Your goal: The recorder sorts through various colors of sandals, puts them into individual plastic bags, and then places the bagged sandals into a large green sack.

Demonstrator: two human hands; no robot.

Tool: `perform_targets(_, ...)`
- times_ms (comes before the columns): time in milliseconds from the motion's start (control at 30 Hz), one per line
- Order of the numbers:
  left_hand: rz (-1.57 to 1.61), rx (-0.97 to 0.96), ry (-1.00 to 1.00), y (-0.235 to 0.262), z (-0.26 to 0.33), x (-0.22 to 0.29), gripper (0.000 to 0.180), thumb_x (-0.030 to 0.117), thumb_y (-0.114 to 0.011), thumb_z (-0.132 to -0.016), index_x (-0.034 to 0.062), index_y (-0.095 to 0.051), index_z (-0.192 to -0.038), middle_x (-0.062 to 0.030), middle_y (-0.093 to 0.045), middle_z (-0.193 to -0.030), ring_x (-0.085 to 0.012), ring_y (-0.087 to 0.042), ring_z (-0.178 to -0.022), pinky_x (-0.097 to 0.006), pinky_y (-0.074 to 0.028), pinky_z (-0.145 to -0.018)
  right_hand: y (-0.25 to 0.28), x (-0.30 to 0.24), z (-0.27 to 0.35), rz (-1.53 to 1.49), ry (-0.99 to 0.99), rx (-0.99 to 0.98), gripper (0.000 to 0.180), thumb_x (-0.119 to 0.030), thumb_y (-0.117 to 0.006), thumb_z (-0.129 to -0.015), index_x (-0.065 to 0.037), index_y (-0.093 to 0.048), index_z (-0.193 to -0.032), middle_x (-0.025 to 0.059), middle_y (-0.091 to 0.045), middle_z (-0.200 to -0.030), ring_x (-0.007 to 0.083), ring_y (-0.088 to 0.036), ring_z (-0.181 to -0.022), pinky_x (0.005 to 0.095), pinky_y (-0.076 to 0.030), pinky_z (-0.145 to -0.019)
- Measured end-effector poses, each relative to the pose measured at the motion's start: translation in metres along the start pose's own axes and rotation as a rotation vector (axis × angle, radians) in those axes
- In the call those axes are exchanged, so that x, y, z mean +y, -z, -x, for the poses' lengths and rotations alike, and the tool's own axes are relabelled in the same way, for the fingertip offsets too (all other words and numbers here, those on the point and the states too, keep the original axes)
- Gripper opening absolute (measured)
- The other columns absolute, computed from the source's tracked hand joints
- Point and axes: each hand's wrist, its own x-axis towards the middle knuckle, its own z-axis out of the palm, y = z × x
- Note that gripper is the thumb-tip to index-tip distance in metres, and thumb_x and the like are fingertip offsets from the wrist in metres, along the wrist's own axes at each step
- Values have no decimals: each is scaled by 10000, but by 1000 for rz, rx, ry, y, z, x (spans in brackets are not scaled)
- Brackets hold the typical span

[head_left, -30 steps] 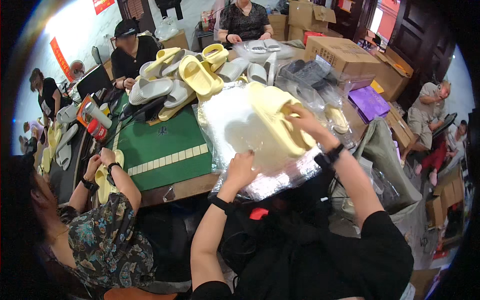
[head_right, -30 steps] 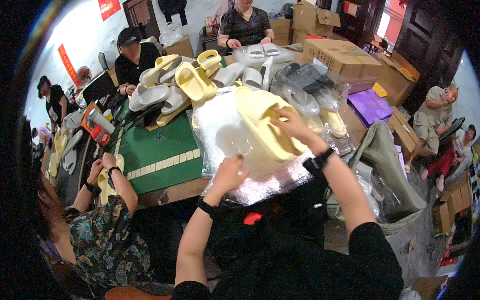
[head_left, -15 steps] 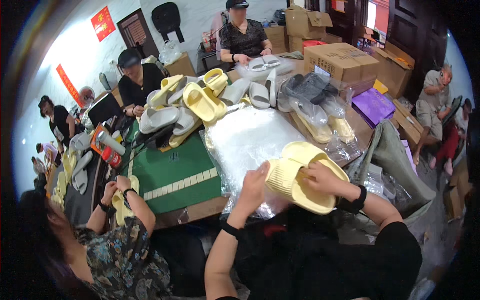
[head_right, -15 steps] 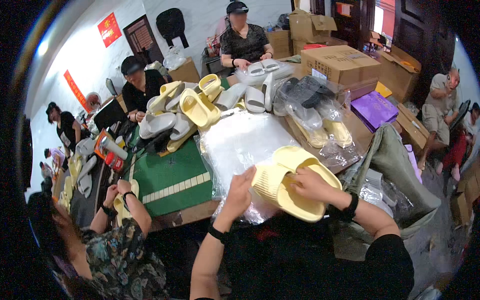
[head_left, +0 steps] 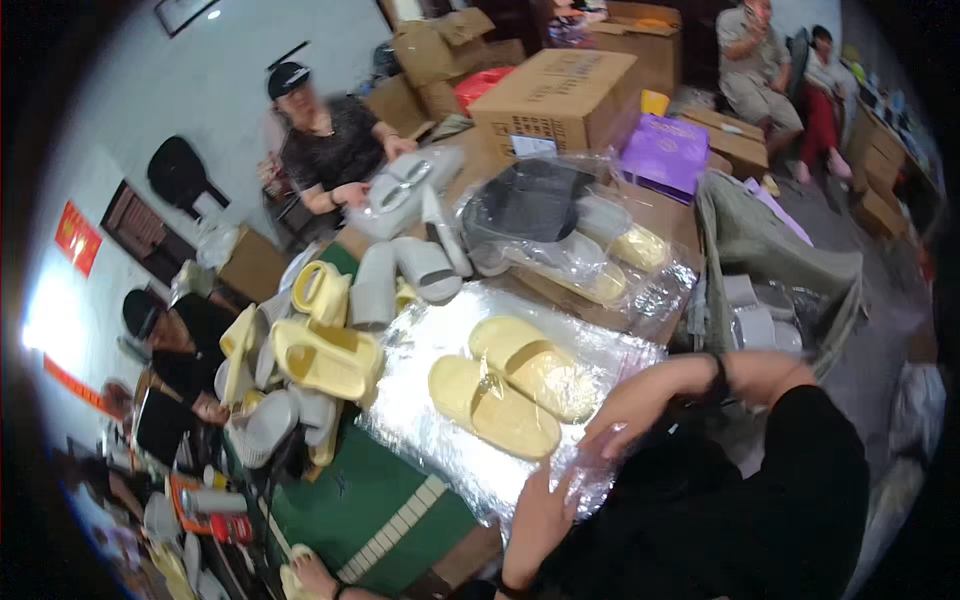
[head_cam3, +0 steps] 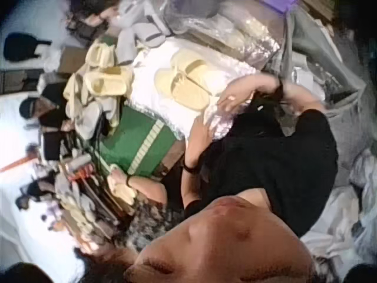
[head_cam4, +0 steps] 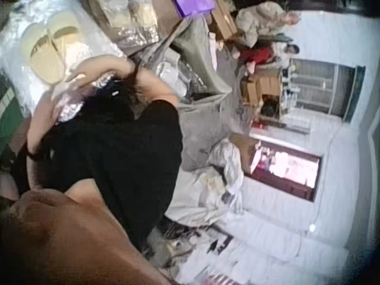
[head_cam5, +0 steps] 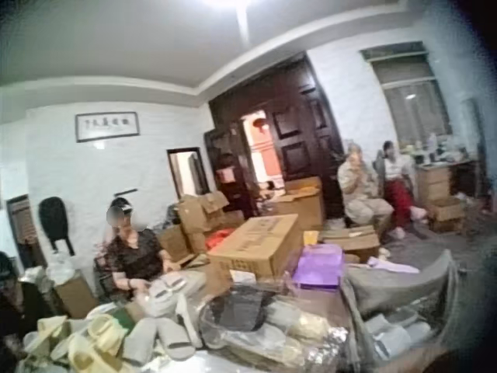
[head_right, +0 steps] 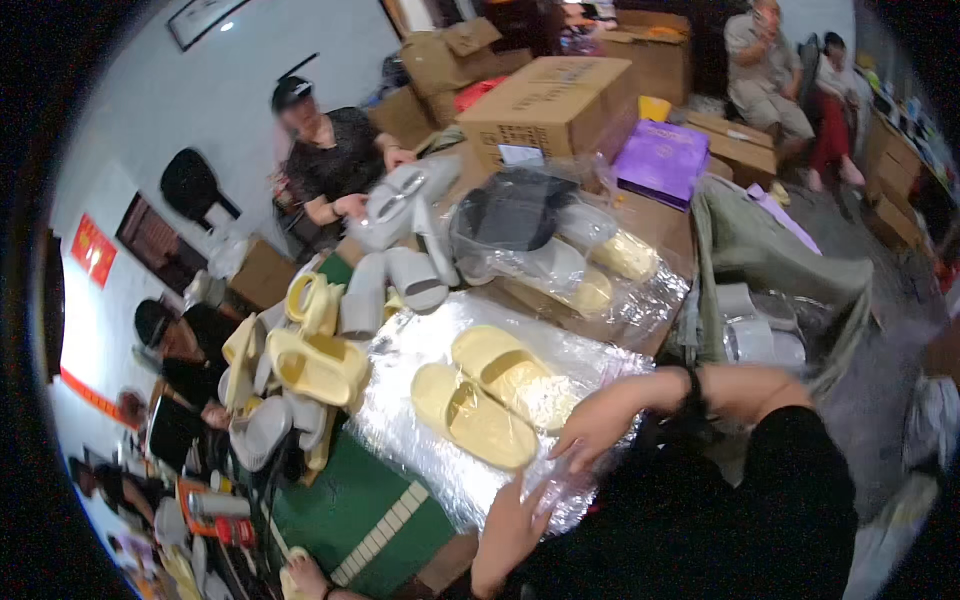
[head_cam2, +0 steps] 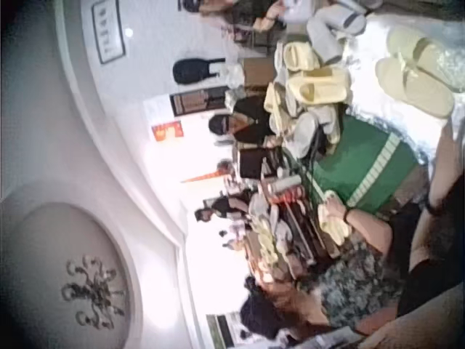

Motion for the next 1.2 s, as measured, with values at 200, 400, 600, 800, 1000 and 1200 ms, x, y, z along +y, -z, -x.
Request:
perform_targets(200,1232,-413,55,137,-74,1,786,-21,-633,-794,134,-223,-1446,-150,-157,-1504,-310,-243,-1359,-377,-257,-1095,180,-23,114,-202,-342,1583,355,-337,-609,-877,-30,-591,-1056,46,-628,-926,85,-565,-811,226,-459,-713)
perform_targets(400,1336,446,533,103,-298,-17,838,244,-639,-846,152,-70,-1453,-162,-297,-1411,-241,-357,-1244,-432,-320,-986,268,123,106,-39,-378,1558,715,-575,-650,-742,50,-592,-1083,185,-635,-994,260,-607,-864,358,-481,-731)
perform_targets(600,1818,274,812,21,-358,-60,695,319,-660,-826,157,-253,-1366,-84,-426,-1310,-259,-463,-1134,-443,-453,-845,227,175,102,-392,-924,969,874,-714,-653,-623,69,-638,-1011,198,-642,-1031,290,-600,-977,355,-451,-866)
perform_targets(800,1604,233,1012,-7,-339,-54,846,345,-704,-782,158,-179,-1418,-89,-413,-1319,-217,-492,-1052,-361,-437,-724,203,174,101,-538,-847,963,1092,-660,-671,-648,60,-273,-1367,289,-399,-1328,362,-368,-1273,386,-310,-1046)
perform_targets(1000,1997,-154,1007,13,-329,-65,468,342,-623,-841,103,-468,-1213,-89,-532,-1189,-285,-527,-1076,-479,-451,-908,186,172,100,-1284,-699,737,965,-588,-724,-657,9,-383,-1334,195,-418,-1347,265,-417,-1224,331,-355,-996)
perform_targets(1200,1713,-249,902,53,-286,-79,459,356,-604,-842,36,-515,-1159,-113,-549,-1173,-264,-543,-1059,-416,-466,-902,145,116,88,-1252,-514,949,775,-580,-659,-723,-59,-510,-1279,105,-500,-1293,228,-377,-1247,288,-314,-1007)
